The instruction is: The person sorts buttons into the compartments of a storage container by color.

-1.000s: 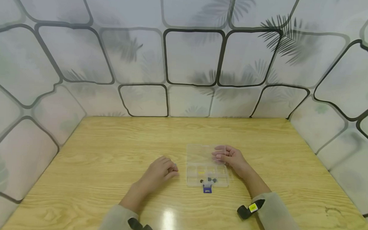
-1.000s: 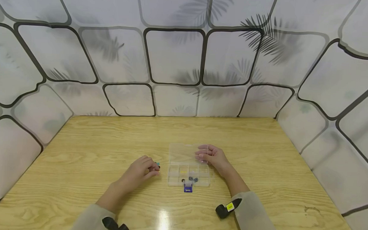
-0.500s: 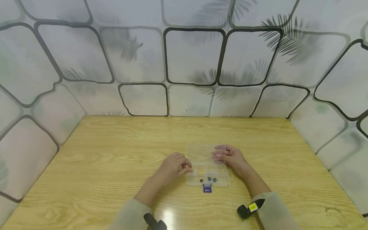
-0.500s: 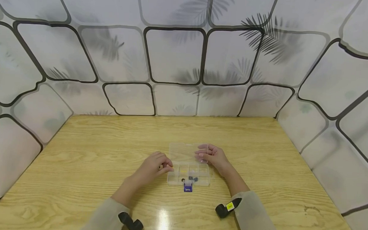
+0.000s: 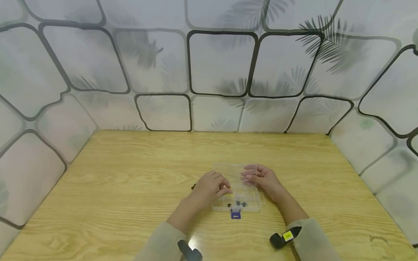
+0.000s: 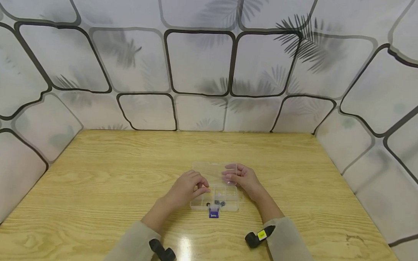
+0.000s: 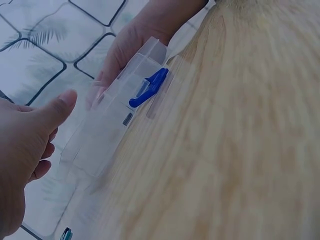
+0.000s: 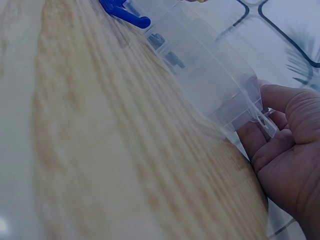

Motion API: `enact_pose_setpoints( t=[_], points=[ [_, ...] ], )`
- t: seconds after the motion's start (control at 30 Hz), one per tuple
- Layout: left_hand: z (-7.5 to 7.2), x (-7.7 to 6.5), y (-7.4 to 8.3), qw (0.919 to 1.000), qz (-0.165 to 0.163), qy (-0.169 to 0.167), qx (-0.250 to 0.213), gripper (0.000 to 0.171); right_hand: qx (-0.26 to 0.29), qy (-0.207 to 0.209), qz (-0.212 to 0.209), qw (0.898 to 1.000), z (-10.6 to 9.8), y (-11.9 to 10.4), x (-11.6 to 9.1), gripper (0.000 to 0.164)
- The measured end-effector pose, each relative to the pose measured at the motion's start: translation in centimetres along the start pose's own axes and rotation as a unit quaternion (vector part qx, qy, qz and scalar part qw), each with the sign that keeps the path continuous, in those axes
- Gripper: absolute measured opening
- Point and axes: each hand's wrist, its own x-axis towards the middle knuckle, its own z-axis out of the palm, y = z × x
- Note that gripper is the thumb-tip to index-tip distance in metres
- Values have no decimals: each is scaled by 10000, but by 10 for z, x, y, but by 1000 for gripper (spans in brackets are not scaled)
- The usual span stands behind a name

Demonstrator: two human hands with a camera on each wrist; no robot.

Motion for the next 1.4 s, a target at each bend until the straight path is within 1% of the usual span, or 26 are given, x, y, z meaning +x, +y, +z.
enact_pose_setpoints(
  t=[0.13, 0.4, 0.53, 0.7, 0.83, 1.0, 1.23, 1.3, 1.4],
  points=[
    [2, 0, 1, 10000, -98, 4, -5, 17, -22, 15, 26, 10000, 0, -1, -1, 49],
    [2, 0, 0, 9999, -71, 131, -45, 18, 50, 24, 33, 10000, 1, -1, -1, 48],
    [1, -1, 0, 9996, -76, 212, -141, 17, 38, 50, 40, 10000, 0, -1, -2, 49],
    [-2, -3, -1, 9990, -333, 184, -230, 17, 4, 70, -11, 10000, 1, -2, -3, 49],
    [-9, -10, -4, 9979, -528, 194, -322, 18, 1, 73, -47, 10000, 2, -2, -3, 48],
    [-18, -22, -13, 9965, -667, 333, -386, 17, 100, 34, -39, 9999, 2, -1, -2, 48],
    [-29, -34, -31, 9961, -432, 543, -547, 15, 215, 64, -9, 9997, 2, -1, -2, 45],
    [-33, -37, -36, 9954, -557, 511, -590, 15, 250, 71, -9, 9997, 2, -1, -2, 44],
    [-40, -41, -42, 9909, -1087, 313, -731, 13, 263, 80, 10, 9996, 2, -2, -1, 44]
  ],
)
